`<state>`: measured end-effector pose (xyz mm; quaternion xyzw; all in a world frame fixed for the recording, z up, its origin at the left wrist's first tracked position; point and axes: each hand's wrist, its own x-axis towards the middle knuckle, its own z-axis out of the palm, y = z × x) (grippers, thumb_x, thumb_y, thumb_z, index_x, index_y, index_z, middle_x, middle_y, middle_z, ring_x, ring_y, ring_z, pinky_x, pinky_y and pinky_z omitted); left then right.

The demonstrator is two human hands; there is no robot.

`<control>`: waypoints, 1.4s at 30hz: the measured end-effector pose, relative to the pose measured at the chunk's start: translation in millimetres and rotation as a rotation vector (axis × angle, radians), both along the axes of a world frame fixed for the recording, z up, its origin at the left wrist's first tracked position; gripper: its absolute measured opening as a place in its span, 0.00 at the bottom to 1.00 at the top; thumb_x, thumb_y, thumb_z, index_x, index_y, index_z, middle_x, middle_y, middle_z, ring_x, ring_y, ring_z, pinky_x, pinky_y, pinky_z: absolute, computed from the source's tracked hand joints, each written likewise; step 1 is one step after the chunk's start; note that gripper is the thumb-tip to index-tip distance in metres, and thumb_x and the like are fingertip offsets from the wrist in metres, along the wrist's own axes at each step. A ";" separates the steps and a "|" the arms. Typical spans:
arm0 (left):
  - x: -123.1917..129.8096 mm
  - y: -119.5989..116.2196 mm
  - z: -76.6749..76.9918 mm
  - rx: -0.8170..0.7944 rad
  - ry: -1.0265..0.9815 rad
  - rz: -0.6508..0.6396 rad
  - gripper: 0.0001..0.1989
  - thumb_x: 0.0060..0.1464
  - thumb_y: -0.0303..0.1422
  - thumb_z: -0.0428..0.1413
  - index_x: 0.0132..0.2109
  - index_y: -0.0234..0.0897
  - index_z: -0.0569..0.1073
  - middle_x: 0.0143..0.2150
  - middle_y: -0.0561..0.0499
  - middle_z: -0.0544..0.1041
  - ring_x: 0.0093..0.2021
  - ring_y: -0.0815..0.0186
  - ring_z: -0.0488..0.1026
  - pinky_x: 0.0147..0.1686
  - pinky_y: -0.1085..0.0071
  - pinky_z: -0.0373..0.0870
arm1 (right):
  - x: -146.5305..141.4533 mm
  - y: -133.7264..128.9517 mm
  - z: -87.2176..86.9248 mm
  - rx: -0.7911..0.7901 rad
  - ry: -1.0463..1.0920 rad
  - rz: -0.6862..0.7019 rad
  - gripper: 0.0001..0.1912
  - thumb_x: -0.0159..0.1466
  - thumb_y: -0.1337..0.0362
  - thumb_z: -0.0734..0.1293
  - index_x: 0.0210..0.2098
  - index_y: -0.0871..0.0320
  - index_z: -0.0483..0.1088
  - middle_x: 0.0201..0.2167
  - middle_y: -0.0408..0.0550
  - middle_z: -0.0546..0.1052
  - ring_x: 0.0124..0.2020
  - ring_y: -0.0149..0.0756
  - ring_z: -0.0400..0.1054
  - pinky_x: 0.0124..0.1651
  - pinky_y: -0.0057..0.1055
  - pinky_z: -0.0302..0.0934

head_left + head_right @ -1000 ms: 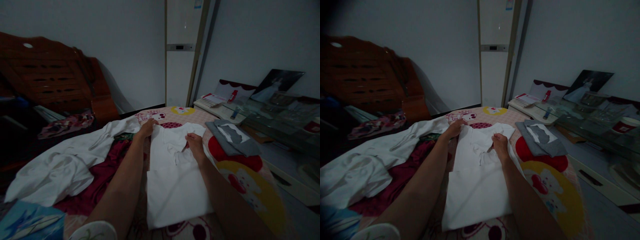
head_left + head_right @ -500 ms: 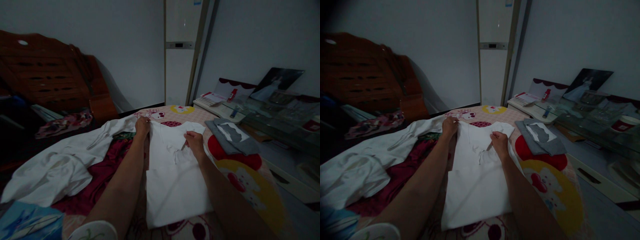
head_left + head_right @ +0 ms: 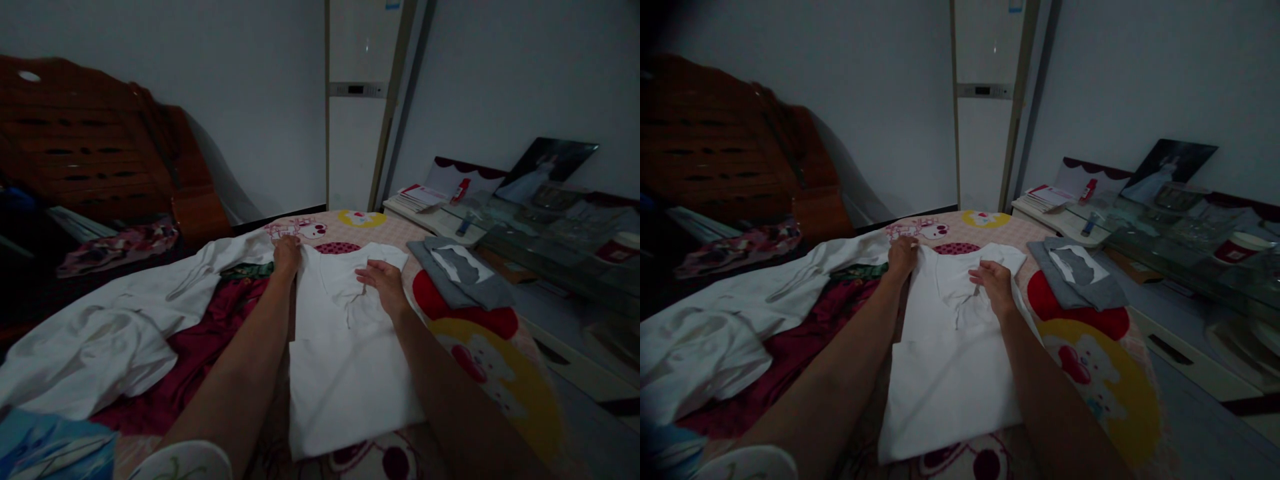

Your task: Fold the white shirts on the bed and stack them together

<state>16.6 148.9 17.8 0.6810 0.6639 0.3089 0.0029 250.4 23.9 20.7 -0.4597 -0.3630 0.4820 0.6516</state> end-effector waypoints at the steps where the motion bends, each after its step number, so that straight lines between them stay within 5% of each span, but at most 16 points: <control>1: 3.0 -0.8 5.5 0.032 -0.026 -0.033 0.16 0.56 0.25 0.49 0.49 0.32 0.76 0.51 0.39 0.75 0.52 0.56 0.72 0.54 0.65 0.65 | -0.4 0.2 -1.1 -0.001 0.000 0.012 0.14 0.49 0.63 0.74 0.32 0.60 0.70 0.26 0.46 0.77 0.33 0.40 0.77 0.38 0.36 0.74; 3: 12.9 -3.7 16.6 0.019 -0.101 -0.173 0.15 0.55 0.26 0.50 0.47 0.33 0.77 0.45 0.42 0.79 0.44 0.60 0.76 0.49 0.67 0.69 | -0.9 1.1 -4.2 0.001 -0.015 0.036 0.15 0.48 0.62 0.75 0.33 0.60 0.71 0.28 0.47 0.78 0.35 0.40 0.77 0.42 0.38 0.73; 6: 35.7 -11.6 23.5 -0.216 -0.216 -0.515 0.11 0.55 0.30 0.52 0.39 0.33 0.79 0.28 0.50 0.79 0.27 0.67 0.75 0.34 0.72 0.70 | -0.7 3.5 -10.0 0.007 -0.083 0.050 0.18 0.48 0.60 0.74 0.37 0.60 0.73 0.33 0.49 0.80 0.39 0.41 0.77 0.46 0.39 0.71; 10: 64.4 -23.5 8.2 -0.301 -0.167 -0.776 0.09 0.51 0.29 0.54 0.34 0.34 0.79 0.26 0.51 0.79 0.27 0.68 0.74 0.31 0.75 0.68 | 2.8 4.6 -12.0 0.060 -0.281 0.007 0.20 0.50 0.60 0.71 0.43 0.60 0.75 0.39 0.52 0.81 0.42 0.41 0.76 0.47 0.37 0.69; 14: 73.3 -27.7 -6.5 -0.219 -0.126 -0.782 0.10 0.50 0.29 0.54 0.36 0.35 0.80 0.34 0.49 0.82 0.34 0.65 0.76 0.35 0.74 0.69 | 8.2 -3.2 -1.0 0.101 -0.656 -0.071 0.10 0.54 0.65 0.67 0.34 0.57 0.78 0.31 0.48 0.81 0.34 0.39 0.75 0.38 0.33 0.69; 17: 71.8 -27.0 -7.7 -0.221 -0.113 -0.771 0.10 0.51 0.28 0.54 0.37 0.35 0.80 0.34 0.48 0.82 0.34 0.64 0.76 0.35 0.73 0.68 | 9.8 -13.4 7.9 0.066 -0.997 0.114 0.09 0.54 0.69 0.65 0.28 0.57 0.78 0.26 0.48 0.80 0.31 0.39 0.74 0.36 0.32 0.66; 23: 72.5 -26.1 -6.8 -0.255 -0.123 -0.751 0.09 0.49 0.27 0.55 0.35 0.35 0.79 0.33 0.50 0.82 0.32 0.65 0.75 0.35 0.74 0.68 | 3.4 -28.0 8.4 0.072 -1.583 0.273 0.19 0.58 0.71 0.63 0.46 0.55 0.77 0.43 0.51 0.81 0.46 0.42 0.73 0.48 0.32 0.62; 29: 76.8 -27.3 -8.9 -0.197 -0.054 -0.697 0.09 0.48 0.25 0.54 0.35 0.35 0.79 0.32 0.49 0.81 0.32 0.65 0.75 0.34 0.72 0.67 | 3.3 -27.7 25.7 0.011 -1.562 0.292 0.15 0.59 0.70 0.63 0.41 0.57 0.79 0.39 0.52 0.81 0.43 0.41 0.74 0.43 0.29 0.61; 34: 77.7 -27.1 -9.9 -0.206 -0.068 -0.678 0.08 0.49 0.27 0.56 0.36 0.35 0.79 0.33 0.49 0.81 0.33 0.64 0.75 0.35 0.72 0.68 | 13.1 -31.6 46.8 -0.062 -1.558 0.476 0.12 0.53 0.71 0.66 0.35 0.59 0.79 0.37 0.51 0.81 0.37 0.38 0.73 0.36 0.27 0.59; 42: 76.8 -28.8 -7.6 -0.176 0.030 -0.687 0.08 0.50 0.27 0.57 0.39 0.34 0.78 0.36 0.48 0.80 0.36 0.64 0.75 0.39 0.71 0.69 | 7.8 -35.5 40.8 -0.192 -1.571 0.688 0.06 0.52 0.66 0.70 0.30 0.60 0.77 0.31 0.50 0.80 0.31 0.35 0.72 0.30 0.25 0.58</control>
